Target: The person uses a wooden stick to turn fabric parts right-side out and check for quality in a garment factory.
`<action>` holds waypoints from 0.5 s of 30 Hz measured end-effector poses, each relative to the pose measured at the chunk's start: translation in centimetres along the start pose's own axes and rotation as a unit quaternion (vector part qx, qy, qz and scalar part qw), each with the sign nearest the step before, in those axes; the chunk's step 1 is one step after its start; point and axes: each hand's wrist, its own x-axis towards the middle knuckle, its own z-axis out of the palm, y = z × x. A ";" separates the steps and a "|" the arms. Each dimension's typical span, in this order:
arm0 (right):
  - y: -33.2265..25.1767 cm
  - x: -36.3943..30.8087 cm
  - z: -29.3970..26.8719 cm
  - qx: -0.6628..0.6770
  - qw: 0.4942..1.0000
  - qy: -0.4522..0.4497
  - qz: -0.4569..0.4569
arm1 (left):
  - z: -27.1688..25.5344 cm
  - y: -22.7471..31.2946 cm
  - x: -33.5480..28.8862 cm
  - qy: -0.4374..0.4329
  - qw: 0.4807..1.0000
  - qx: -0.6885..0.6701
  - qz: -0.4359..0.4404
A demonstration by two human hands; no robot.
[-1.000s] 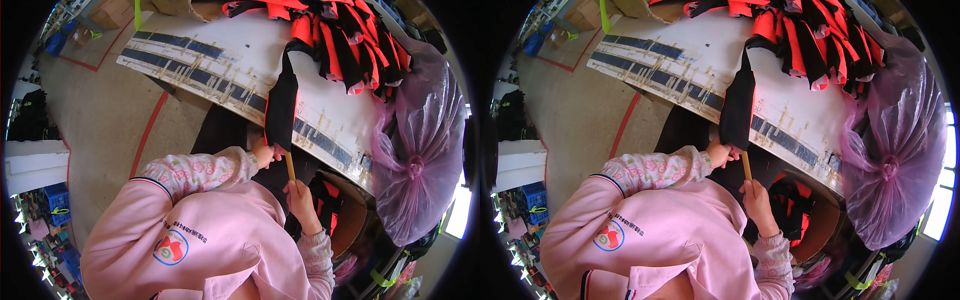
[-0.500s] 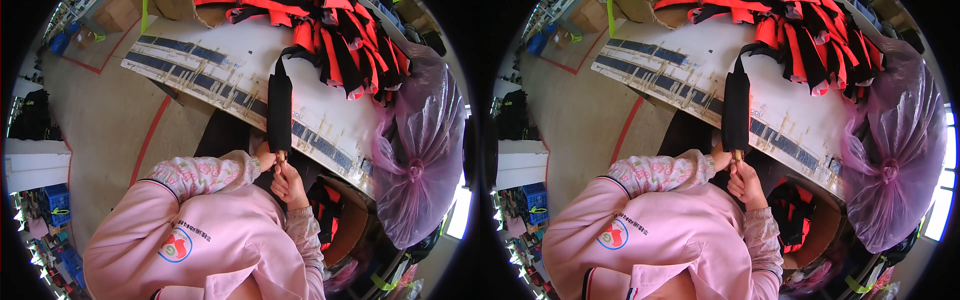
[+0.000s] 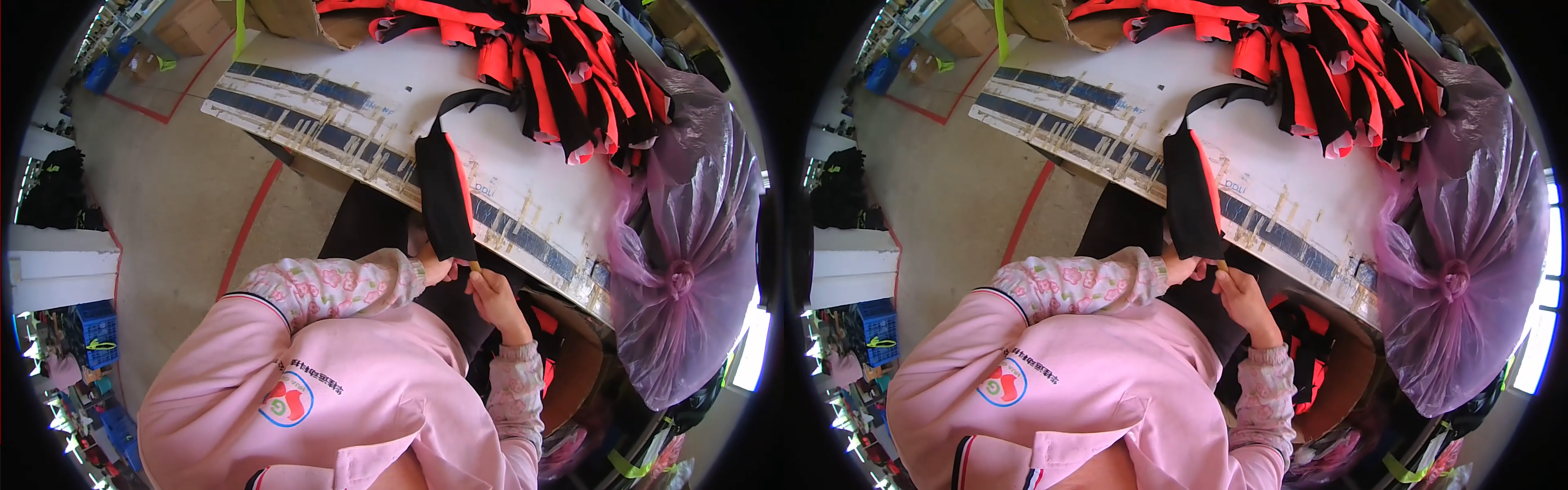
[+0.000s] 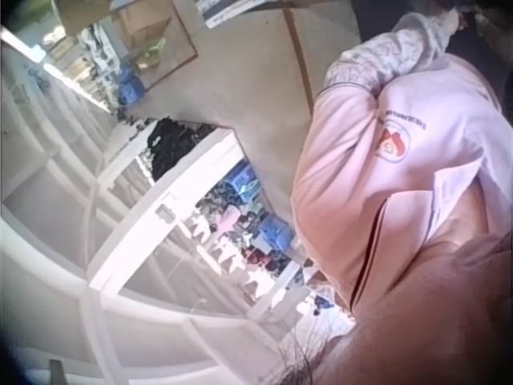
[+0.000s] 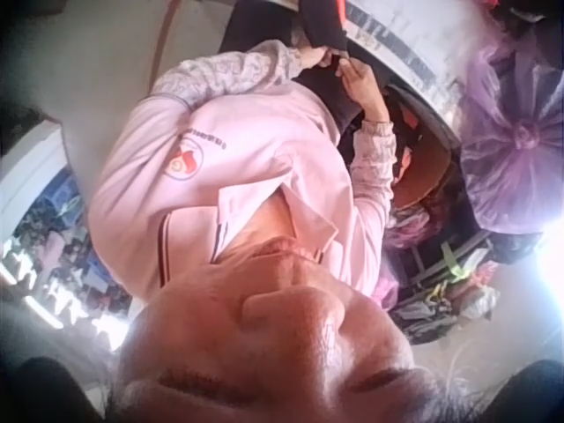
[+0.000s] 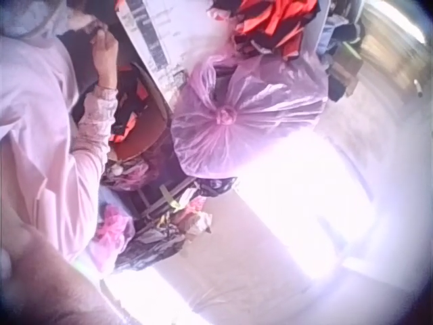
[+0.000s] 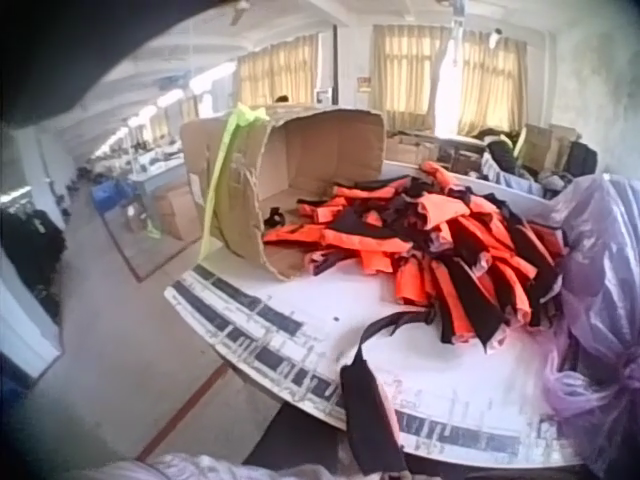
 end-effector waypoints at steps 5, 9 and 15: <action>1.5 2.3 2.1 0.156 0.986 -0.064 0.021 | -1.1 -2.3 1.4 -0.043 0.992 -0.109 0.045; 1.5 0.9 3.2 0.217 0.975 -0.036 0.019 | -0.6 -1.0 -0.4 0.007 0.994 -0.104 0.024; 1.8 -6.4 3.9 0.261 0.963 0.041 0.055 | -1.3 -0.5 0.5 0.015 0.977 -0.203 0.059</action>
